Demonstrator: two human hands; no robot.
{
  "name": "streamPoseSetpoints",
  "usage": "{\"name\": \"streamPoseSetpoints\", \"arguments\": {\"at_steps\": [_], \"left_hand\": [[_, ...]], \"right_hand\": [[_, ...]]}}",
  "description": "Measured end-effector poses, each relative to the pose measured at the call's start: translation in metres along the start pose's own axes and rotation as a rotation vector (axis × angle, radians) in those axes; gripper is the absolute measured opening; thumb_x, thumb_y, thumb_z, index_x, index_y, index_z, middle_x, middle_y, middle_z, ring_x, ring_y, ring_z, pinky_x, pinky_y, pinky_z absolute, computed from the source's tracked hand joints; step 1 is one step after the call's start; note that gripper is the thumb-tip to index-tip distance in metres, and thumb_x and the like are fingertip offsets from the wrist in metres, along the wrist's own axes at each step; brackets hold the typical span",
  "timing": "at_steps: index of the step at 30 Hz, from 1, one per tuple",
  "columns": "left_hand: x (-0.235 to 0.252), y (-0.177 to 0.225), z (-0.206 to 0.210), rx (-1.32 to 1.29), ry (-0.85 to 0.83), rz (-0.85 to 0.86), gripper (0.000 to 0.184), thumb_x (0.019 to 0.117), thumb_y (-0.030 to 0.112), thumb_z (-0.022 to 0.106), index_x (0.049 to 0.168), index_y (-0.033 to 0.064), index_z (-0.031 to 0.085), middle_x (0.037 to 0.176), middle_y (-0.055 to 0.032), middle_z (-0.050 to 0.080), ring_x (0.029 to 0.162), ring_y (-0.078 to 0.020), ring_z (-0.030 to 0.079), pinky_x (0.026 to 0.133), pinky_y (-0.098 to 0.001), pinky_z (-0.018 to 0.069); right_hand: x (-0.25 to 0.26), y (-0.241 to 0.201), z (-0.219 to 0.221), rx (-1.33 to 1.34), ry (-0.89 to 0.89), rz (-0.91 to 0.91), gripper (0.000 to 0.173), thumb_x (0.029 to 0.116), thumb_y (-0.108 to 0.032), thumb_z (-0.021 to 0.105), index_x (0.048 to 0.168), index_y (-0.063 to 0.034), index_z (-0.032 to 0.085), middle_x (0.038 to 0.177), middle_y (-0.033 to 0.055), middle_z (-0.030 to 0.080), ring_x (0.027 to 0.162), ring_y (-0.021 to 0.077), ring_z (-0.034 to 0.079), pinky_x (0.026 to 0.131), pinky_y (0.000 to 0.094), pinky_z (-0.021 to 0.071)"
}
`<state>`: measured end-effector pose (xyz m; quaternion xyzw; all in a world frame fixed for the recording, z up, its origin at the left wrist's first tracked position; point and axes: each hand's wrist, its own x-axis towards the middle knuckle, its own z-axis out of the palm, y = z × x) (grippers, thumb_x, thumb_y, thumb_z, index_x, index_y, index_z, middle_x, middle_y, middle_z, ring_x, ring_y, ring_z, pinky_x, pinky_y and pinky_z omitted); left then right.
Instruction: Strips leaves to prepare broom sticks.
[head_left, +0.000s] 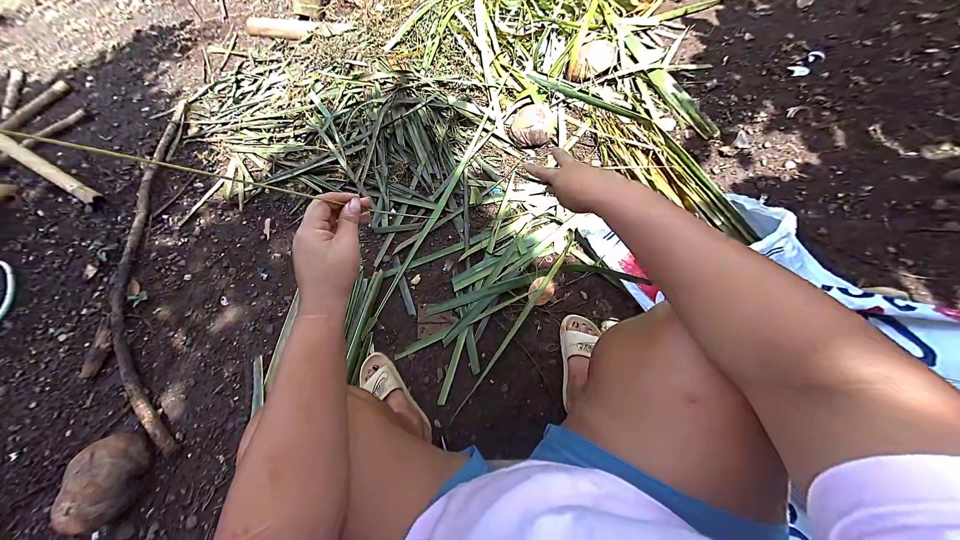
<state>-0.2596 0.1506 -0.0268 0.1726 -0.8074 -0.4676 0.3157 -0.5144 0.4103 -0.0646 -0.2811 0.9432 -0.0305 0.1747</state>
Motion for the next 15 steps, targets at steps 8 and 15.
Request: {"name": "streamPoseSetpoints", "arguments": {"at_steps": [8, 15], "left_hand": [[0.000, 0.000, 0.010, 0.003, -0.043, -0.104, 0.018, 0.1066, 0.017, 0.055, 0.118, 0.0041, 0.062, 0.109, -0.0049, 0.074, 0.095, -0.0099, 0.073, 0.085, -0.0291, 0.0608], [-0.002, 0.012, 0.024, -0.226, -0.096, -0.246, 0.015, 0.1066, 0.013, 0.054, 0.116, 0.0035, 0.060, 0.105, -0.0062, 0.076, 0.087, -0.0138, 0.076, 0.077, -0.0290, 0.0628]], "right_hand": [[-0.025, -0.020, -0.019, -0.046, 0.101, 0.167, 0.040, 0.0897, -0.018, 0.079, 0.108, 0.0148, 0.065, 0.137, 0.0379, 0.048, 0.117, 0.0561, 0.057, 0.087, 0.0733, 0.0490], [-0.042, -0.020, -0.022, 0.283, 0.117, -0.428, 0.035, 0.1030, -0.028, 0.064, 0.130, -0.0062, 0.068, 0.127, 0.0180, 0.066, 0.114, 0.0347, 0.064, 0.097, 0.0587, 0.0494]]}}
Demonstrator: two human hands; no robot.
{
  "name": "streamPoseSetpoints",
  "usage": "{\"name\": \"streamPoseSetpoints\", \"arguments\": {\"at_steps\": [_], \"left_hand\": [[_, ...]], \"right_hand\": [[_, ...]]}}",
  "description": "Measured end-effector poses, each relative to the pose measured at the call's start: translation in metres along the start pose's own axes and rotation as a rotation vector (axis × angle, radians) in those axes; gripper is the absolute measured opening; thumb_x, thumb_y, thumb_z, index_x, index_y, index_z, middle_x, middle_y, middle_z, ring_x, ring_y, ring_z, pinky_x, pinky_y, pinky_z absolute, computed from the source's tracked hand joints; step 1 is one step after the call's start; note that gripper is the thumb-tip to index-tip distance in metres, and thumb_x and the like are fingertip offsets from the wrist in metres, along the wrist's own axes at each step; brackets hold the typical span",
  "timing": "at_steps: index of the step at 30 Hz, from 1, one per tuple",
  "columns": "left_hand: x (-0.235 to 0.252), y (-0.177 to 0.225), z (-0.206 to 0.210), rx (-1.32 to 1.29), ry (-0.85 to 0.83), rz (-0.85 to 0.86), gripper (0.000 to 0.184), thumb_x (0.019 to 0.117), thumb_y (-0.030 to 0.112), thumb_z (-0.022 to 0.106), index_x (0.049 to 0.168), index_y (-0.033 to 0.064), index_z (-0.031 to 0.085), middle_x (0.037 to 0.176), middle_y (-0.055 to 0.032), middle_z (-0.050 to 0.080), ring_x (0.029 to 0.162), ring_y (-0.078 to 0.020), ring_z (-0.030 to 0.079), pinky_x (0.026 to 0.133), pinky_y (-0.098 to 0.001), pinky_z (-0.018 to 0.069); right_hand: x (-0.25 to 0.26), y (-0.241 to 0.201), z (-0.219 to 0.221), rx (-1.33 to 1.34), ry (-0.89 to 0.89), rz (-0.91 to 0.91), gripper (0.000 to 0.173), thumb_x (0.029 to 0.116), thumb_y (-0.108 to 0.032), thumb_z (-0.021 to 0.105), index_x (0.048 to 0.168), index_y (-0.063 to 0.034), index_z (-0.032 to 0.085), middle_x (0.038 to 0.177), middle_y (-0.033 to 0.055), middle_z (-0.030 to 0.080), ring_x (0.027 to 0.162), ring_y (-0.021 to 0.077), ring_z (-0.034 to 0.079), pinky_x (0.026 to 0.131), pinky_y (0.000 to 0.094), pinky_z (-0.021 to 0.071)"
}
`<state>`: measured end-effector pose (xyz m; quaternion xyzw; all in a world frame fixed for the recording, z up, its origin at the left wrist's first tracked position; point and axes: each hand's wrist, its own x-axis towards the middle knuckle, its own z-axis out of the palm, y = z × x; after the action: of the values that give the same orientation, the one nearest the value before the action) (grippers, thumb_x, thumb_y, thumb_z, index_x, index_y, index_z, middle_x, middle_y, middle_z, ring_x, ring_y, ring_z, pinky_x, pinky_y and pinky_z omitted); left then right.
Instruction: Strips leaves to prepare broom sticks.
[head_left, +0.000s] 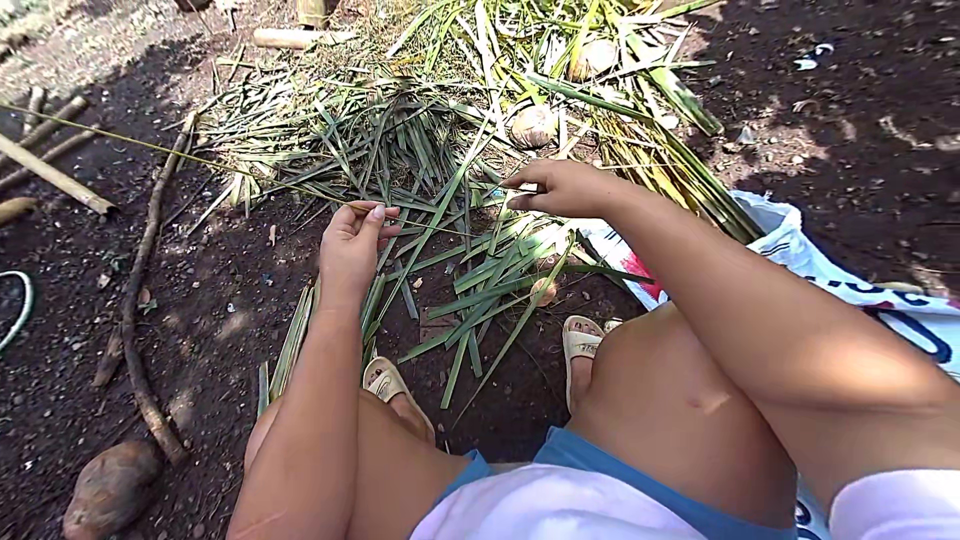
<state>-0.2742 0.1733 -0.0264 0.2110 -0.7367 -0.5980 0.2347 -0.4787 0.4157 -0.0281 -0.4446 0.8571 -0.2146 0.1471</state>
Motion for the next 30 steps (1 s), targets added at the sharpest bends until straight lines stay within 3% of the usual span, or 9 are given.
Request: {"name": "streamPoseSetpoints", "arguments": {"at_steps": [2, 5, 8, 11, 13, 16, 21, 25, 30], "left_hand": [[-0.002, 0.006, 0.009, -0.119, -0.034, -0.019, 0.014, 0.1070, 0.010, 0.052, 0.116, 0.0023, 0.059, 0.104, -0.0075, 0.076, 0.083, -0.0157, 0.076, 0.076, -0.0295, 0.0632], [-0.002, 0.011, 0.023, -0.227, -0.082, -0.013, 0.013, 0.1082, 0.011, 0.049, 0.116, 0.0045, 0.057, 0.105, -0.0081, 0.076, 0.082, -0.0170, 0.076, 0.075, -0.0312, 0.0637], [-0.003, 0.010, 0.020, -0.186, -0.182, 0.057, 0.024, 0.1083, 0.020, 0.051, 0.130, 0.0101, 0.056, 0.120, -0.0058, 0.073, 0.101, -0.0180, 0.074, 0.086, -0.0347, 0.0615], [0.008, -0.009, 0.017, -0.010, -0.247, 0.089, 0.039, 0.1066, 0.029, 0.053, 0.140, 0.0102, 0.054, 0.128, -0.0068, 0.070, 0.108, -0.0205, 0.072, 0.088, -0.0375, 0.0614], [0.017, -0.032, 0.012, 0.152, -0.276, 0.094, 0.043, 0.1034, 0.035, 0.055, 0.134, 0.0057, 0.058, 0.123, -0.0085, 0.071, 0.103, -0.0181, 0.072, 0.083, -0.0356, 0.0615], [0.022, -0.053, 0.000, 0.449, -0.360, 0.052, 0.047, 0.1039, 0.037, 0.053, 0.133, -0.0003, 0.058, 0.124, -0.0145, 0.067, 0.104, -0.0156, 0.069, 0.088, -0.0359, 0.0574], [0.033, -0.097, -0.015, 0.750, -0.454, -0.095, 0.047, 0.1059, 0.033, 0.051, 0.134, -0.0038, 0.059, 0.127, -0.0276, 0.064, 0.115, -0.0347, 0.063, 0.101, -0.0550, 0.0475], [0.038, -0.153, -0.025, 0.865, -0.495, -0.240, 0.044, 0.1057, 0.033, 0.054, 0.131, -0.0006, 0.063, 0.125, -0.0263, 0.066, 0.117, -0.0404, 0.063, 0.102, -0.0625, 0.0454], [0.041, -0.194, -0.042, 1.025, -0.628, -0.403, 0.041, 0.1059, 0.031, 0.056, 0.132, -0.0007, 0.064, 0.129, -0.0272, 0.065, 0.126, -0.0436, 0.058, 0.108, -0.0653, 0.0388]], "right_hand": [[-0.005, -0.022, 0.010, 0.117, -0.105, -0.093, 0.051, 0.1000, -0.031, 0.069, 0.145, -0.0099, 0.058, 0.134, 0.0159, 0.063, 0.114, 0.0295, 0.063, 0.098, 0.0514, 0.0505], [-0.007, -0.038, 0.020, 0.050, -0.136, -0.168, 0.028, 0.1054, -0.025, 0.060, 0.121, -0.0063, 0.073, 0.117, 0.0132, 0.071, 0.110, 0.0273, 0.067, 0.100, 0.0500, 0.0508], [-0.013, -0.039, -0.001, 0.015, -0.081, -0.095, 0.029, 0.1093, -0.024, 0.051, 0.116, -0.0038, 0.071, 0.105, 0.0149, 0.072, 0.100, 0.0296, 0.068, 0.093, 0.0538, 0.0513], [-0.042, -0.008, -0.053, 0.169, 0.232, 0.136, 0.030, 0.1099, -0.025, 0.049, 0.120, -0.0041, 0.069, 0.097, 0.0115, 0.071, 0.084, 0.0227, 0.067, 0.083, 0.0465, 0.0537], [-0.078, 0.023, -0.085, 0.389, 0.586, 0.319, 0.028, 0.1096, -0.026, 0.051, 0.123, -0.0066, 0.066, 0.087, 0.0032, 0.067, 0.065, 0.0111, 0.058, 0.064, 0.0325, 0.0513], [-0.145, 0.076, -0.101, 0.602, 1.183, 0.485, 0.027, 0.1090, -0.023, 0.052, 0.131, -0.0082, 0.060, 0.081, 0.0016, 0.064, 0.052, 0.0082, 0.052, 0.049, 0.0248, 0.0474], [-0.284, 0.167, -0.014, 0.786, 1.664, 0.833, 0.034, 0.1104, -0.021, 0.045, 0.139, -0.0020, 0.044, 0.085, 0.0052, 0.062, 0.051, 0.0080, 0.050, 0.049, 0.0248, 0.0467], [-0.346, 0.212, 0.071, 0.996, 1.604, 1.256, 0.029, 0.1108, -0.018, 0.042, 0.134, -0.0007, 0.043, 0.088, 0.0055, 0.063, 0.053, 0.0070, 0.053, 0.051, 0.0246, 0.0472], [-0.342, 0.244, 0.123, 1.232, 1.550, 1.442, 0.026, 0.1104, -0.016, 0.042, 0.128, 0.0015, 0.050, 0.086, 0.0049, 0.061, 0.054, 0.0057, 0.052, 0.050, 0.0218, 0.0450]]}}
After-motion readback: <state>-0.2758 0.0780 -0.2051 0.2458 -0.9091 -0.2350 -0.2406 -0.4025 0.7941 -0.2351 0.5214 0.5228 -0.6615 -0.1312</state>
